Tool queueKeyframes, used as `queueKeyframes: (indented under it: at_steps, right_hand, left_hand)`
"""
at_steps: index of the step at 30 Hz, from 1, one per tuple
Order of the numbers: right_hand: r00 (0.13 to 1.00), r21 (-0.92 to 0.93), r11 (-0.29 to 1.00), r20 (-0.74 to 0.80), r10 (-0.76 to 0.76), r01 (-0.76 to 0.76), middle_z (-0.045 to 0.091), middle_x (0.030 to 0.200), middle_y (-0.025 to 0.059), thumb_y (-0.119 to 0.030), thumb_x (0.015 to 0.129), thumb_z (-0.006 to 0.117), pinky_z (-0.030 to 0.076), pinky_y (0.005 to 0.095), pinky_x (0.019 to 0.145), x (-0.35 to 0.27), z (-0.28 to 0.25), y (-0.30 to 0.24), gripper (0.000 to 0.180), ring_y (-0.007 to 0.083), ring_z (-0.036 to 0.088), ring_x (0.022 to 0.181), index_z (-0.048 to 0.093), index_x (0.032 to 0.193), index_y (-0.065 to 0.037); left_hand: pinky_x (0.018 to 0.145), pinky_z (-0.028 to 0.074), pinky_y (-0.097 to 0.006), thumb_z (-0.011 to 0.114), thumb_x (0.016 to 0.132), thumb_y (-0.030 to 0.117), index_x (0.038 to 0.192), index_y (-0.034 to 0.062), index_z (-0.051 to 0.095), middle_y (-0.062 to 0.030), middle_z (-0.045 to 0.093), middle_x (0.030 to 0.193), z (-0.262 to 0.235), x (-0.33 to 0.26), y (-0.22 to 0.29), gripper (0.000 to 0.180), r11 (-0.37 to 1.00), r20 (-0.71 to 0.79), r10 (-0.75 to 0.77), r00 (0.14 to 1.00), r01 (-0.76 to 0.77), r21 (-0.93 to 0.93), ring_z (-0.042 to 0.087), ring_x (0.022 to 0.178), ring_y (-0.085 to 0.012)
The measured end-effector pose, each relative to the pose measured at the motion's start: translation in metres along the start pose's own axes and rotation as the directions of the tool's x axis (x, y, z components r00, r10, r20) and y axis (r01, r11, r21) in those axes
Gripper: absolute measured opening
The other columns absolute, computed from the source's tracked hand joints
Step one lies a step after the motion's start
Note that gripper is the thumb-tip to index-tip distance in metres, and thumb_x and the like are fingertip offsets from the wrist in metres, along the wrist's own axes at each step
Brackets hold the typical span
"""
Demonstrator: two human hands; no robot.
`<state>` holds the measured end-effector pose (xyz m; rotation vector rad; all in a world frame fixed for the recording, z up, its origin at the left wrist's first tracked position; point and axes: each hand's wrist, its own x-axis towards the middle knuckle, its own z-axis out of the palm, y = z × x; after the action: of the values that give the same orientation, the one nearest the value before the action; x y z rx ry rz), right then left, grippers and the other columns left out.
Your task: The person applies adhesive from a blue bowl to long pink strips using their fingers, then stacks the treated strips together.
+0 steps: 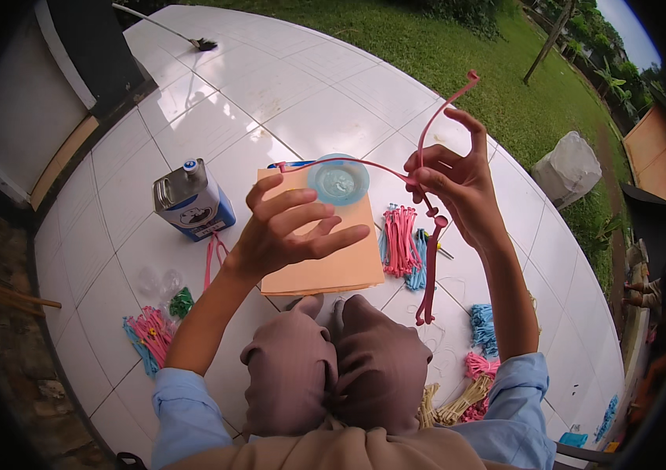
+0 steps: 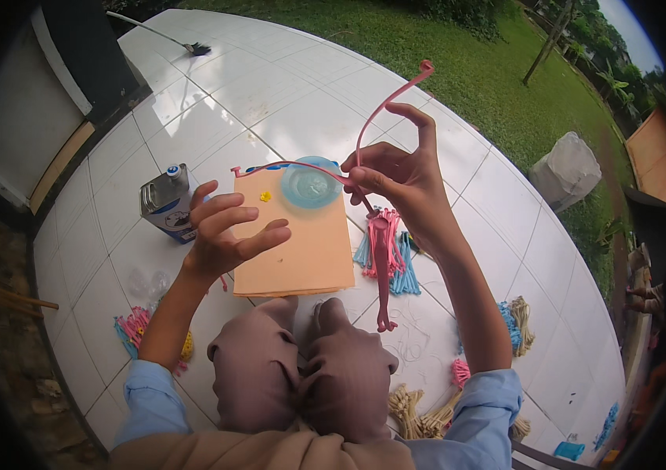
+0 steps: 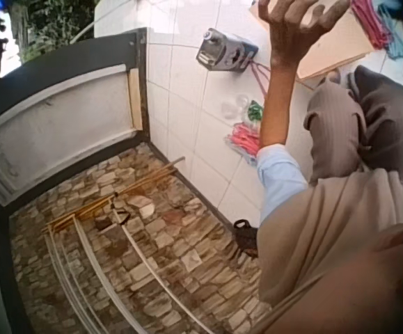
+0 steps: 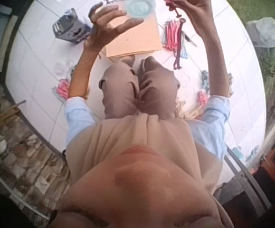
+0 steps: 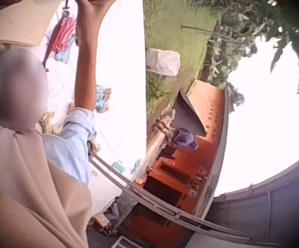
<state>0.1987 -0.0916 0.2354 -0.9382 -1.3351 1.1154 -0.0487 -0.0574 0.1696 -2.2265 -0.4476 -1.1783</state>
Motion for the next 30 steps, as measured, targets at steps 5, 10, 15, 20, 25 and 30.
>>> queueKeyframes:
  at_steps: [5, 10, 15, 20, 25, 30]
  right_hand:
    - [0.997, 0.129, 0.988, 0.003, 0.08, -0.079, 0.06, 0.098, 0.0182, -0.008, 0.081, 0.067, 0.053, 0.0321, 0.08, 0.022, 0.041, -0.018, 0.073, 0.0225, 0.062, 0.093, 0.014, 0.132, -0.004]
    - [1.0, -0.099, 0.995, -0.007, 0.021, -0.021, 0.049, 0.125, 0.0235, -0.007, 0.091, 0.05, 0.046, 0.0361, 0.094, 0.013, 0.029, 0.016, 0.059, 0.0288, 0.055, 0.11, 0.016, 0.139, -0.006]
    - [0.984, 0.0, 0.99, 0.111, -0.141, 0.142, 0.034, 0.141, 0.0166, -0.017, 0.094, 0.051, 0.03, 0.0379, 0.106, -0.028, 0.061, 0.018, 0.059, 0.0273, 0.033, 0.131, 0.021, 0.143, -0.006]
    - [0.984, 0.062, 0.988, -0.118, -0.131, 0.139, 0.048, 0.13, 0.014, -0.031, 0.099, 0.036, 0.039, 0.0322, 0.099, -0.042, 0.078, 0.019, 0.047, 0.0207, 0.048, 0.119, 0.036, 0.136, -0.002]
    - [0.903, 0.014, 0.982, -0.397, -0.165, 0.186, 0.06, 0.11, 0.0131, -0.029, 0.1, 0.031, 0.05, 0.0248, 0.074, -0.059, 0.09, 0.009, 0.04, 0.0144, 0.061, 0.088, 0.05, 0.122, -0.001]
    - [0.877, -0.114, 0.972, -0.419, -0.235, 0.206, 0.059, 0.095, 0.0099, -0.027, 0.1, 0.03, 0.052, 0.0265, 0.065, -0.075, 0.072, -0.014, 0.04, 0.0154, 0.063, 0.079, 0.046, 0.125, 0.0]
  left_hand:
    - [0.107, 0.028, -0.042, 0.062, 0.081, 0.023, 0.113, 0.0354, 0.048, 0.0058, 0.047, 0.105, 0.021, 0.057, 0.014, 0.037, 0.921, -0.103, 0.335, 0.936, -0.349, -0.172, 0.041, 0.116, -0.0112]
    - [0.077, 0.048, -0.038, 0.06, 0.082, 0.017, 0.086, 0.0073, 0.049, -0.0061, 0.054, 0.081, 0.004, 0.074, -0.011, 0.015, 0.887, 0.111, -0.01, 0.994, 0.061, -0.459, 0.06, 0.086, -0.0248]
    - [0.057, 0.045, -0.044, 0.043, 0.097, 0.028, 0.088, -0.0002, 0.047, -0.0219, 0.057, 0.07, 0.0, 0.067, 0.001, 0.03, 0.569, 0.341, -0.482, 0.807, 0.584, -0.578, 0.059, 0.068, -0.0397]
    - [0.059, 0.043, -0.047, 0.035, 0.097, 0.024, 0.074, -0.0043, 0.053, -0.0251, 0.055, 0.063, -0.008, 0.075, 0.06, 0.041, 0.35, 0.406, -0.622, 0.67, 0.701, -0.621, 0.056, 0.065, -0.0429]
    - [0.06, 0.047, -0.042, 0.032, 0.098, 0.024, 0.075, -0.0039, 0.053, -0.0204, 0.058, 0.075, -0.006, 0.072, 0.081, 0.042, 0.207, 0.447, -0.663, 0.601, 0.72, -0.662, 0.058, 0.064, -0.0346]
    - [0.073, 0.054, -0.029, 0.027, 0.1, 0.03, 0.103, -0.0048, 0.051, -0.0102, 0.051, 0.108, -0.028, 0.087, 0.073, 0.042, -0.416, 0.65, -0.626, 0.431, 0.52, -0.746, 0.058, 0.087, -0.0155]
